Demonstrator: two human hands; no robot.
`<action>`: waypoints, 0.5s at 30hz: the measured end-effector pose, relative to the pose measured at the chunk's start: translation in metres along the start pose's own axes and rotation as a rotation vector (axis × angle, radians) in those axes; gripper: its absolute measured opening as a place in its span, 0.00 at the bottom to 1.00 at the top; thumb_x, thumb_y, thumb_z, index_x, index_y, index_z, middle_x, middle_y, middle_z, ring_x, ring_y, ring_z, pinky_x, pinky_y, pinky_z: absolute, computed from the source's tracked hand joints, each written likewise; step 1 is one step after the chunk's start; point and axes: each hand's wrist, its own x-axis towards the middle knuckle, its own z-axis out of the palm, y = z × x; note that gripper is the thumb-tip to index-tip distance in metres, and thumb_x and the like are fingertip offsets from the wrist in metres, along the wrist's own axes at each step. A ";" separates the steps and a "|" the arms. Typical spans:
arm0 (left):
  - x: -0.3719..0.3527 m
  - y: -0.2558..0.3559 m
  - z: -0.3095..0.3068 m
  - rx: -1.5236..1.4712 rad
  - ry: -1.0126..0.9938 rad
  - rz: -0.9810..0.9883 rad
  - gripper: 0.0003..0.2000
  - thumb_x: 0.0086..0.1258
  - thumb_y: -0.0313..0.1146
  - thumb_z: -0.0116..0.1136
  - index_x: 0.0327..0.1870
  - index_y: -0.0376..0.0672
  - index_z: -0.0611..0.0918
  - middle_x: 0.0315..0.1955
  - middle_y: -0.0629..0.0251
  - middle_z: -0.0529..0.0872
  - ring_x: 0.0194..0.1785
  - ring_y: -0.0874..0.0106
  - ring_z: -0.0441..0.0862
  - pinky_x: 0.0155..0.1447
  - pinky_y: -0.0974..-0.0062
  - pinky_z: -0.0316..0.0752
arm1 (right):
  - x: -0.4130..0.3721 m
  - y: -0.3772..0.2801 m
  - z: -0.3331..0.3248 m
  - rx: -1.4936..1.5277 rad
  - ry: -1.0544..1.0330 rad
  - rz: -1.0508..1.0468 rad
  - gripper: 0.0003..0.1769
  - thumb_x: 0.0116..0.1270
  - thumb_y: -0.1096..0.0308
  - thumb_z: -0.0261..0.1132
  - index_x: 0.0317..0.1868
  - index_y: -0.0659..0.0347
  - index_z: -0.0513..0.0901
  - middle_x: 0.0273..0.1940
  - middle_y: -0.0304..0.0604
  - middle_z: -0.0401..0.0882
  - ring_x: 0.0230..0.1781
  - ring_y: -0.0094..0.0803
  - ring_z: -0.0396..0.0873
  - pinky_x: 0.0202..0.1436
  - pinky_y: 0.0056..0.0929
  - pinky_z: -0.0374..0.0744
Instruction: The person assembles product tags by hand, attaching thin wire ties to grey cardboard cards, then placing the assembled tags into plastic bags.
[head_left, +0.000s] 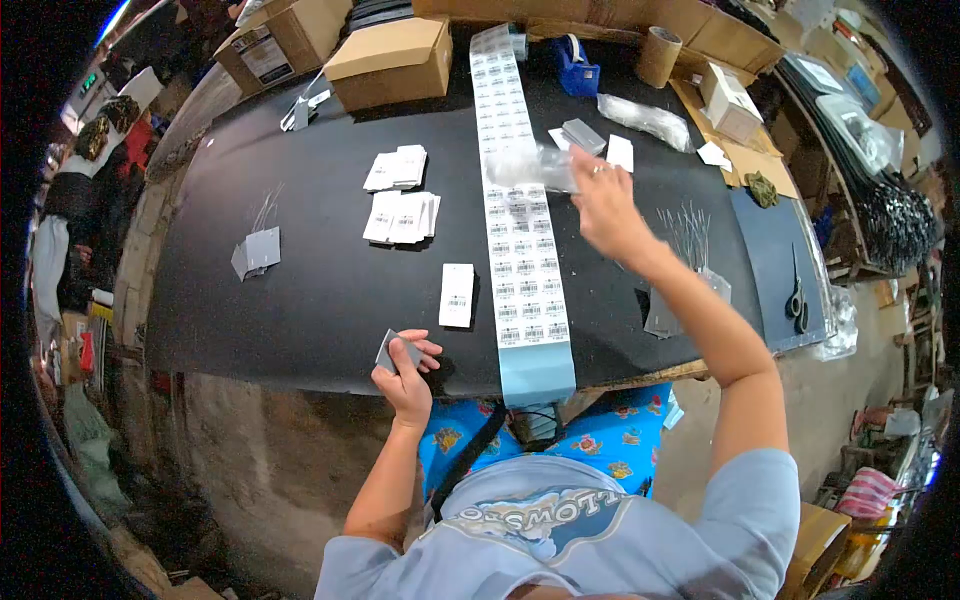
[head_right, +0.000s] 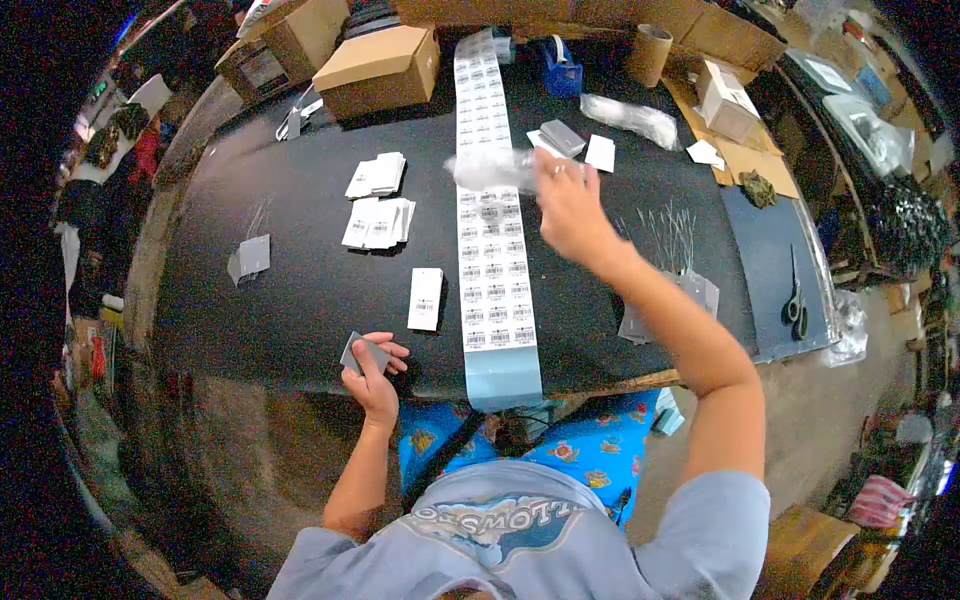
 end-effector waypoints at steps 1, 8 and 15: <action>0.000 0.000 -0.001 -0.014 0.007 -0.005 0.24 0.77 0.47 0.33 0.37 0.35 0.77 0.22 0.61 0.82 0.17 0.77 0.74 0.23 0.82 0.66 | -0.009 -0.013 -0.001 -0.034 -0.023 -0.004 0.28 0.56 0.77 0.57 0.61 0.63 0.68 0.66 0.52 0.59 0.65 0.47 0.61 0.67 0.54 0.53; 0.001 0.000 0.001 -0.054 0.002 0.009 0.24 0.77 0.49 0.34 0.38 0.35 0.78 0.21 0.60 0.82 0.19 0.77 0.75 0.25 0.81 0.67 | -0.025 -0.032 -0.022 0.423 -0.261 -0.003 0.15 0.46 0.82 0.50 0.23 0.56 0.82 0.56 0.49 0.74 0.64 0.39 0.65 0.70 0.58 0.43; 0.000 -0.002 -0.002 -0.039 0.003 0.006 0.24 0.77 0.48 0.34 0.38 0.35 0.78 0.23 0.60 0.83 0.20 0.76 0.76 0.25 0.81 0.67 | 0.048 0.002 0.014 0.635 -0.136 0.007 0.12 0.52 0.81 0.57 0.36 0.68 0.84 0.34 0.50 0.83 0.35 0.42 0.81 0.42 0.30 0.78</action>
